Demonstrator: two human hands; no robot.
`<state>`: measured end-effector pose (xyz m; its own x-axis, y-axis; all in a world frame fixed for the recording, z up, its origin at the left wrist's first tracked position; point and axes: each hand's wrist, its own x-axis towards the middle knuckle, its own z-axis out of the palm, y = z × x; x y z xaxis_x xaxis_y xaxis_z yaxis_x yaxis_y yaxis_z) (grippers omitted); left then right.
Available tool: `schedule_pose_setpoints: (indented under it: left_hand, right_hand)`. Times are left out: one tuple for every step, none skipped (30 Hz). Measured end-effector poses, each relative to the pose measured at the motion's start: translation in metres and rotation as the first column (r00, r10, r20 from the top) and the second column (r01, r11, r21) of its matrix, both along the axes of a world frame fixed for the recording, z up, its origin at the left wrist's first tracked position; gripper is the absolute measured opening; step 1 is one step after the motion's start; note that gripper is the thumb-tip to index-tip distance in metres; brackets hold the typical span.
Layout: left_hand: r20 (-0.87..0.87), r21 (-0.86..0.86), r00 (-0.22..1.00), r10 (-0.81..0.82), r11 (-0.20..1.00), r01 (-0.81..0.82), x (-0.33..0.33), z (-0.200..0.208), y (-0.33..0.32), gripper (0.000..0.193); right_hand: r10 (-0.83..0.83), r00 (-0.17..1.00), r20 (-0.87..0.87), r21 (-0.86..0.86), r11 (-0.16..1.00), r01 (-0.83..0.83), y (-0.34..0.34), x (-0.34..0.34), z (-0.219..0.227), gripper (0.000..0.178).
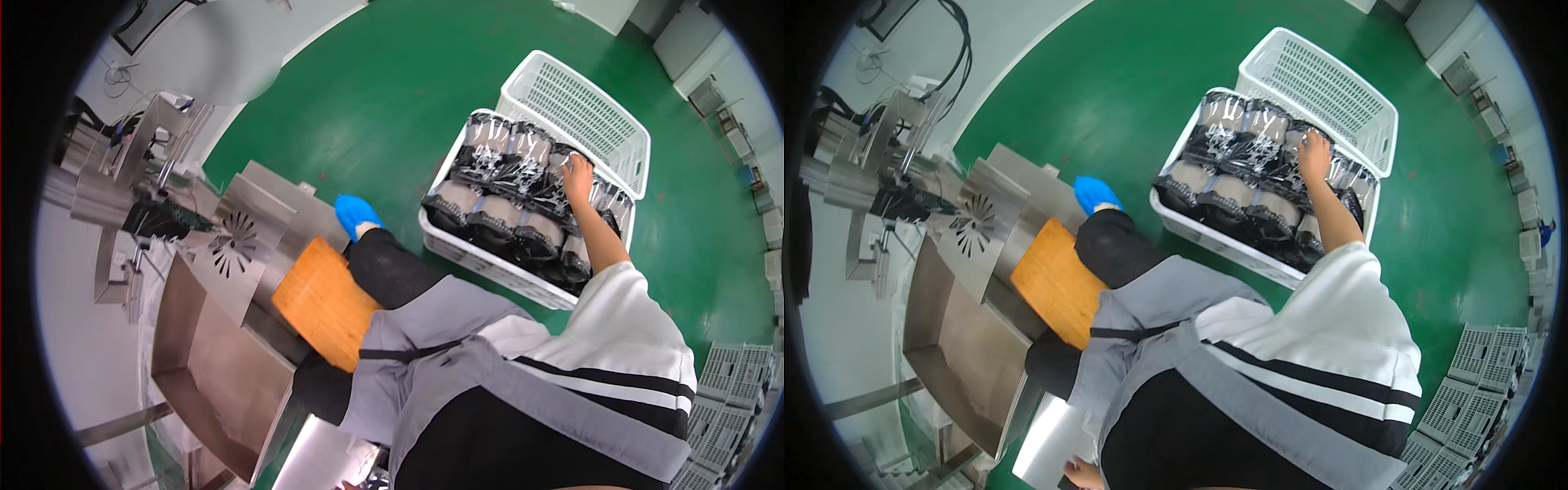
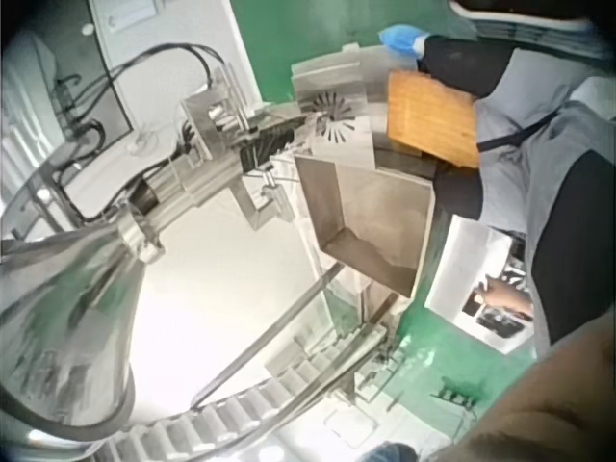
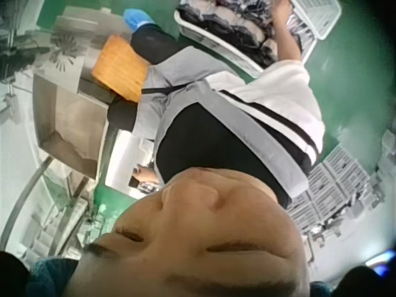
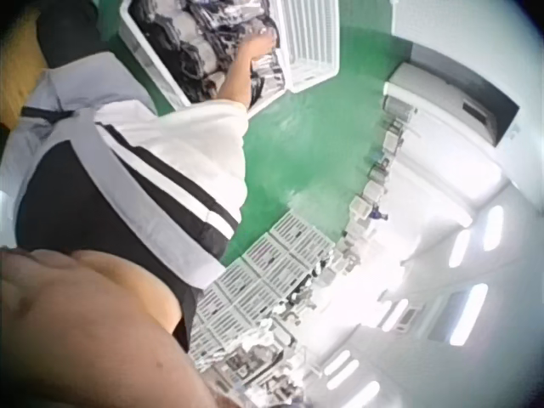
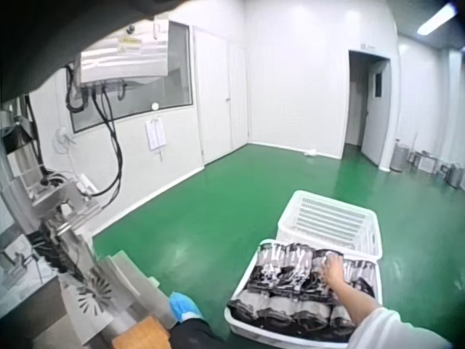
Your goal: Filling product into bags using an industrial dispenser and weighing the filled bags on a scale.
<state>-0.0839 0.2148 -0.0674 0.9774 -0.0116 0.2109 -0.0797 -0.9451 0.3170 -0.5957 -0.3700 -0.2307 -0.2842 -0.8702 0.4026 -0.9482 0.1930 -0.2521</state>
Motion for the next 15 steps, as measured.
schedule_pose_setpoints:
  left_hand:
    - [-0.019, -0.016, 0.997, 0.073, 0.997, -0.074, -0.003, -0.015, 0.019, 0.034]
    - [-0.043, 0.036, 0.997, 0.060, 0.998, -0.058, -0.005, -0.023, 0.030, 0.037]
    - [-0.063, 0.089, 0.997, 0.052, 0.995, -0.046, -0.007, -0.030, 0.041, 0.041]
    - [-0.112, 0.168, 0.993, 0.025, 0.986, -0.006, 0.000, -0.050, 0.062, 0.051]
    - [-0.167, 0.243, 0.986, 0.002, 0.969, 0.039, 0.007, -0.069, 0.074, 0.063]
    - [-0.185, 0.235, 0.983, 0.005, 0.971, 0.039, 0.004, -0.079, 0.070, 0.063]
    - [-0.185, 0.242, 0.983, -0.011, 0.969, 0.056, 0.000, -0.085, 0.067, 0.057]
    - [-0.167, 0.262, 0.986, -0.019, 0.963, 0.063, -0.001, -0.084, 0.067, 0.051]
    - [-0.151, 0.281, 0.988, -0.031, 0.957, 0.073, -0.005, -0.083, 0.065, 0.046]
    - [-0.136, 0.297, 0.990, -0.046, 0.951, 0.085, -0.009, -0.083, 0.061, 0.041]
    - [-0.114, 0.321, 0.992, -0.059, 0.943, 0.093, -0.011, -0.078, 0.062, 0.037]
    - [-0.095, 0.343, 0.993, -0.073, 0.934, 0.102, -0.014, -0.076, 0.062, 0.035]
    - [-0.074, 0.366, 0.994, -0.083, 0.925, 0.104, -0.020, -0.072, 0.062, 0.034]
    - [-0.055, 0.391, 0.995, -0.083, 0.915, 0.098, -0.031, -0.068, 0.065, 0.034]
    - [-0.032, 0.419, 0.997, -0.073, 0.905, 0.080, -0.046, -0.063, 0.069, 0.037]
  right_hand:
    - [-0.052, 0.998, -0.045, -0.072, 0.996, 0.049, -0.016, -0.008, 0.008, 0.039]
    - [-0.077, 0.996, -0.042, -0.033, 0.997, 0.075, -0.030, -0.017, 0.014, 0.041]
    - [-0.097, 0.995, -0.037, 0.007, 0.995, 0.097, -0.044, -0.022, 0.018, 0.043]
    - [-0.064, 0.997, -0.046, 0.067, 0.996, 0.067, -0.058, -0.040, 0.018, 0.041]
    - [-0.059, 0.981, 0.182, 0.273, 0.962, 0.007, -0.074, -0.064, 0.020, 0.030]
    - [-0.024, 0.977, 0.212, 0.239, 0.971, -0.028, -0.083, -0.093, 0.019, 0.025]
    - [0.014, 0.969, 0.247, 0.210, 0.975, -0.067, -0.089, -0.114, 0.017, 0.021]
    - [0.042, 0.941, 0.337, 0.147, 0.984, -0.097, -0.090, -0.117, 0.010, 0.022]
    - [-0.008, 0.910, 0.414, 0.172, 0.983, -0.070, -0.093, -0.121, 0.005, 0.023]
    - [0.006, 0.921, 0.389, 0.153, 0.986, -0.071, -0.101, -0.124, 0.000, 0.025]
    - [0.018, 0.928, 0.372, 0.140, 0.987, -0.075, -0.104, -0.112, -0.008, 0.027]
    - [0.033, 0.946, 0.322, 0.130, 0.988, -0.079, -0.108, -0.100, -0.020, 0.029]
    - [0.053, 0.960, 0.276, 0.120, 0.989, -0.089, -0.114, -0.085, -0.033, 0.032]
    - [0.039, 0.966, 0.256, 0.151, 0.985, -0.080, -0.120, -0.077, -0.051, 0.037]
    - [0.015, 0.977, 0.213, 0.188, 0.981, -0.055, -0.125, -0.072, -0.068, 0.038]
